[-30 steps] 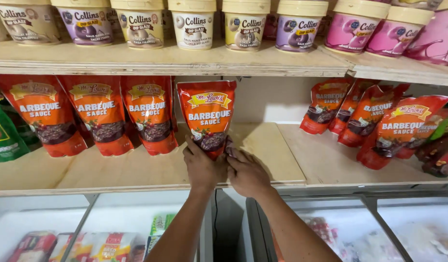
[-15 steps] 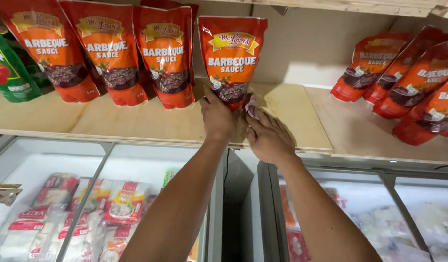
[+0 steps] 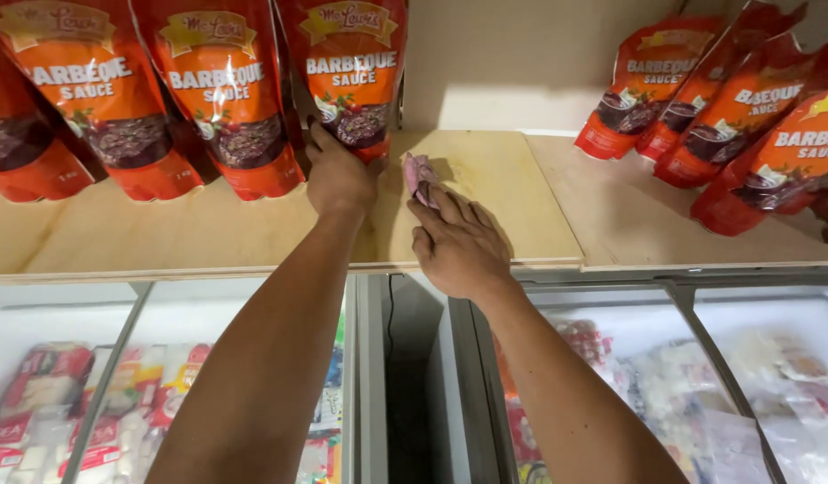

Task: Organizes packets of BBQ sauce and wipes down the wooden shelves in a grocery store.

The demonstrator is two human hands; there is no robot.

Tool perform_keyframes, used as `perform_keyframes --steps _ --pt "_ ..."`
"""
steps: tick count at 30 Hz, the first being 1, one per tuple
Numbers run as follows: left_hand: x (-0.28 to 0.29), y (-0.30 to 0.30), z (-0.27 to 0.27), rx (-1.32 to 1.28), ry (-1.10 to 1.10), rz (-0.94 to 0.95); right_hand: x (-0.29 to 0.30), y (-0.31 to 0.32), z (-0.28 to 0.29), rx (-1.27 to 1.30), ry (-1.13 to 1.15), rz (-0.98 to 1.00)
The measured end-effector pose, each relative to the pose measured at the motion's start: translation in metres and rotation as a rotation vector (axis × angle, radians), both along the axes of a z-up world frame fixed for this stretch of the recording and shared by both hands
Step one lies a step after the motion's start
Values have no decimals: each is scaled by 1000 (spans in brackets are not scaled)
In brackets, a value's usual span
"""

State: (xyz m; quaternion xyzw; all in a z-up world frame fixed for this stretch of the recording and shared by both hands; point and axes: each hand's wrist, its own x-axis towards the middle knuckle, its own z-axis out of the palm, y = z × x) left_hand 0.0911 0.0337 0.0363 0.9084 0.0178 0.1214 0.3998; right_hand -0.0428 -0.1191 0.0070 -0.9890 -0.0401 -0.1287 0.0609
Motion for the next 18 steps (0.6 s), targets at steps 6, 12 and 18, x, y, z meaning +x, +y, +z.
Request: perform_keyframes --steps 6,12,18 --pt "36 -5 -8 75 46 -4 -4 4 11 17 47 -4" --pt "30 -5 2 65 48 18 -1 4 8 14 40 -11" --pt "37 -2 -1 96 31 -7 -5 5 12 36 38 2"
